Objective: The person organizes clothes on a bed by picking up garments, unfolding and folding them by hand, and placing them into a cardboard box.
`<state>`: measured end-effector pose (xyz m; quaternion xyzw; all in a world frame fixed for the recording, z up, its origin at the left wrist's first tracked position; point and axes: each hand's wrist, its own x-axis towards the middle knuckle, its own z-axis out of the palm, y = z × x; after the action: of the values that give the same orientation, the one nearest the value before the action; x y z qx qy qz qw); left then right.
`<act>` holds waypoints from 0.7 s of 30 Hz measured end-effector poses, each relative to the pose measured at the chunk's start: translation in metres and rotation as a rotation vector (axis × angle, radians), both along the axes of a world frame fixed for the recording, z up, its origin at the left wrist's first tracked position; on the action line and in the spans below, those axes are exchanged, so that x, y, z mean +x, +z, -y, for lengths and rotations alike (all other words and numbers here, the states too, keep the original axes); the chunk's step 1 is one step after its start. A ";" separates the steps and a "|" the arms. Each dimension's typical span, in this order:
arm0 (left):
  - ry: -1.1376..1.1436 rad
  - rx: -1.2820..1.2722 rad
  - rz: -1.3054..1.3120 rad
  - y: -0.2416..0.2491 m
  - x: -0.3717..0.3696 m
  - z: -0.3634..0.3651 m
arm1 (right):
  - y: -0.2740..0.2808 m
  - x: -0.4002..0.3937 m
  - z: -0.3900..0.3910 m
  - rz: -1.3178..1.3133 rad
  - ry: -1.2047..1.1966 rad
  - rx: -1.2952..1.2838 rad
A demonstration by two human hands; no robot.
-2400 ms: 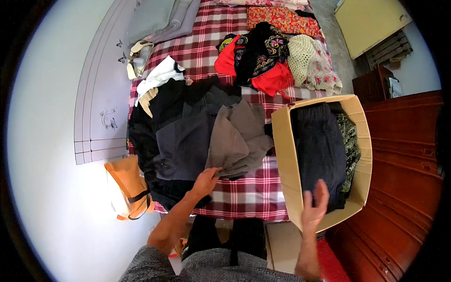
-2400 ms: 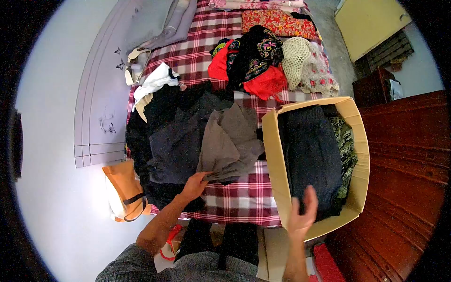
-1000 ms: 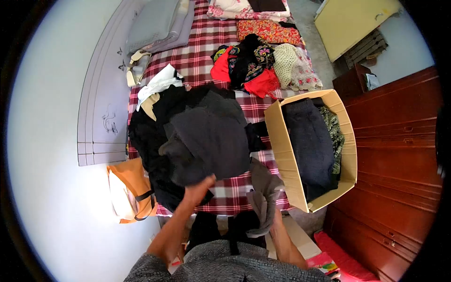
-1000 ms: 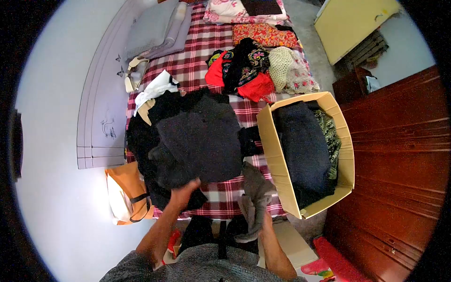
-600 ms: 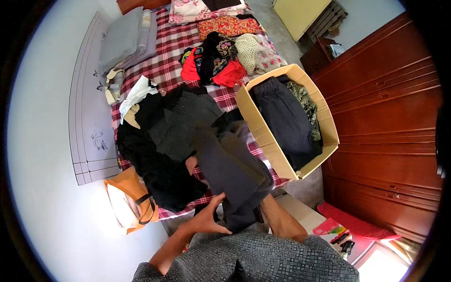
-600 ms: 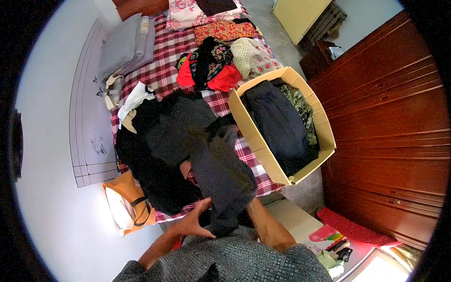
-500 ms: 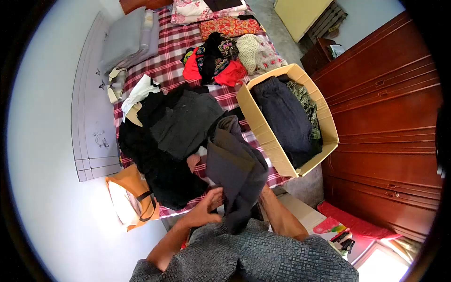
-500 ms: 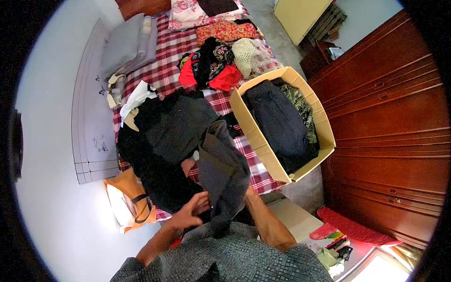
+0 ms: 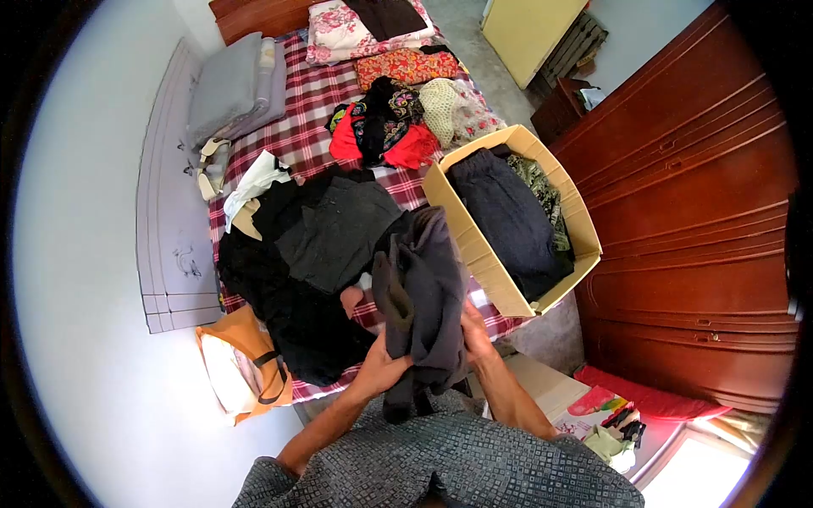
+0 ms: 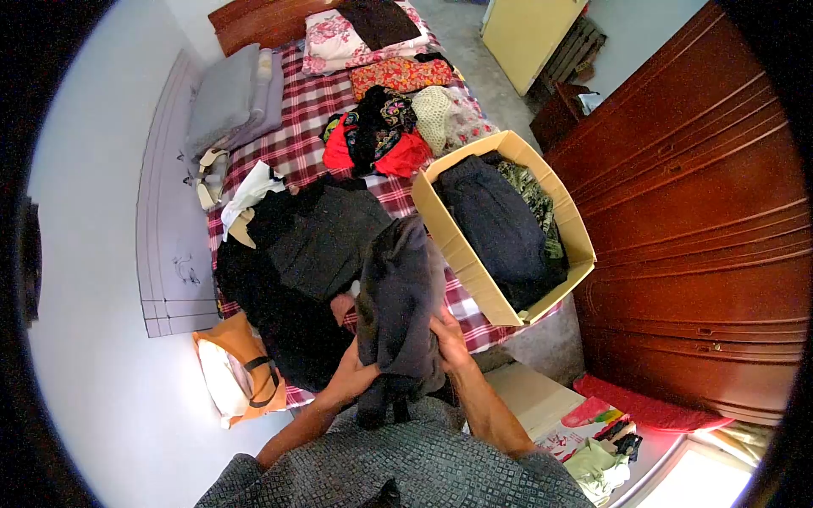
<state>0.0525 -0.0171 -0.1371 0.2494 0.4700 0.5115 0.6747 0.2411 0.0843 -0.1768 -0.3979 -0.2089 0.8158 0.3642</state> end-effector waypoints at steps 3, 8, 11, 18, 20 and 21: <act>0.029 -0.003 0.045 -0.002 -0.002 0.002 | 0.005 0.003 0.006 -0.027 -0.039 -0.003; 0.004 -0.058 -0.041 -0.002 -0.018 0.008 | -0.003 0.015 0.016 -0.050 -0.084 -0.177; 0.024 -0.205 -0.141 -0.006 -0.043 0.006 | -0.023 0.031 0.017 -0.180 -0.151 -0.251; 0.387 -0.127 -0.463 -0.019 -0.175 0.008 | 0.023 0.043 0.006 -0.213 -0.188 -0.244; 0.753 -0.340 -0.091 0.056 -0.170 0.002 | 0.025 0.049 0.003 -0.201 -0.210 -0.211; 0.722 -0.207 -0.054 0.011 -0.216 0.020 | 0.027 0.051 0.003 -0.179 -0.199 -0.184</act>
<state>-0.1632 -0.0376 -0.1260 0.0118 0.5945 0.6594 0.4600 0.2923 0.0816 -0.1495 -0.3740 -0.0593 0.8235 0.4224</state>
